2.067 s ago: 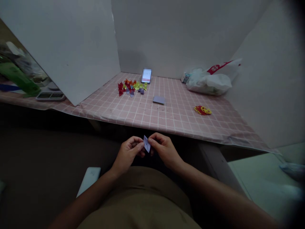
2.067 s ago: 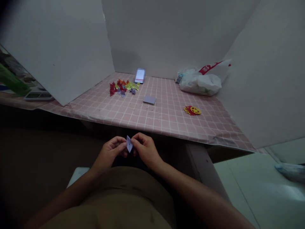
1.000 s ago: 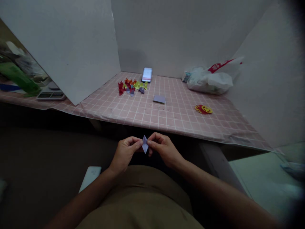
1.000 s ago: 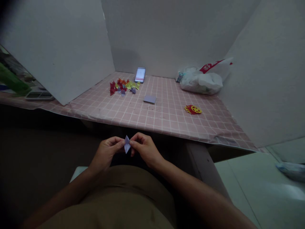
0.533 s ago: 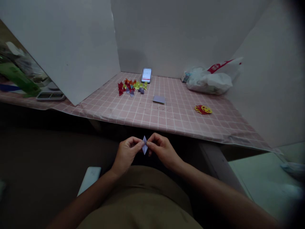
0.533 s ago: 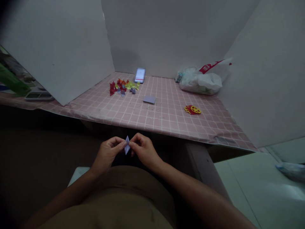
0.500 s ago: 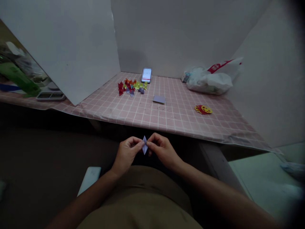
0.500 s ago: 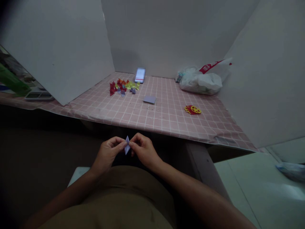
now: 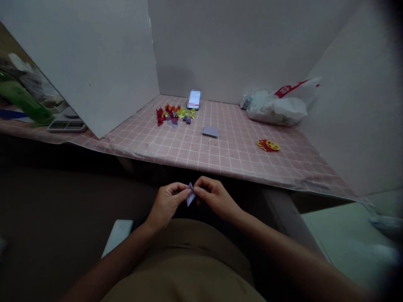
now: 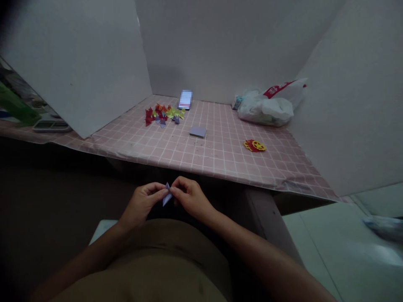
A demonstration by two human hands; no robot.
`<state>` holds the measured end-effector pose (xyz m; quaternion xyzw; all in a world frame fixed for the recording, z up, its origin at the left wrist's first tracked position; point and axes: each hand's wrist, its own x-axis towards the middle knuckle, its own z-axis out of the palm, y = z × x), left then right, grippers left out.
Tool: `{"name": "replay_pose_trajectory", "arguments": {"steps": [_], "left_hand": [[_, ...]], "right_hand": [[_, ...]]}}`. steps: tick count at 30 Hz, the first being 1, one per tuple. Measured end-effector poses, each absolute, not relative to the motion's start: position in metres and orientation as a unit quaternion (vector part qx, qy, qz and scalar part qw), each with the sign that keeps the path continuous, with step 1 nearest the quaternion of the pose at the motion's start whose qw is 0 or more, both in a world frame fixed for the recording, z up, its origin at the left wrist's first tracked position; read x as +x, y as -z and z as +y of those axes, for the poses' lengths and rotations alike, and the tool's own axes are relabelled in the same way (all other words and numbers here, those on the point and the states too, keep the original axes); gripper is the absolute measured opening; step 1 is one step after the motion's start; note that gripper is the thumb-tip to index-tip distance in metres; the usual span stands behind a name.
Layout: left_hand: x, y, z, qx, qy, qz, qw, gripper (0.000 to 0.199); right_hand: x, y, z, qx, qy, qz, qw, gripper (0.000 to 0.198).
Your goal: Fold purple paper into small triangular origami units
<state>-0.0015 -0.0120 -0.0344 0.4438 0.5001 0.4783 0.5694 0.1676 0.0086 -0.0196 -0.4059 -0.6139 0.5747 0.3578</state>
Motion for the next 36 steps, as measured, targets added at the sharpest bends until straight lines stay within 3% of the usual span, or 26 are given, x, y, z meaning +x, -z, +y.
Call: {"name": "replay_pose_trajectory", "arguments": {"steps": [24, 30, 36], "left_hand": [[-0.005, 0.029, -0.012, 0.540, -0.367, 0.470, 0.594, 0.018], [-0.003, 0.036, -0.010, 0.484, -0.431, 0.486, 0.586, 0.019], [0.000, 0.044, -0.010, 0.440, -0.502, 0.498, 0.554, 0.018]], "right_hand": [[0.173, 0.026, 0.013, -0.403, -0.536, -0.678, 0.300, 0.018], [0.173, 0.023, 0.015, -0.426, -0.541, -0.640, 0.342, 0.033], [0.168, 0.027, 0.014, -0.428, -0.643, -0.568, 0.284, 0.031]]}}
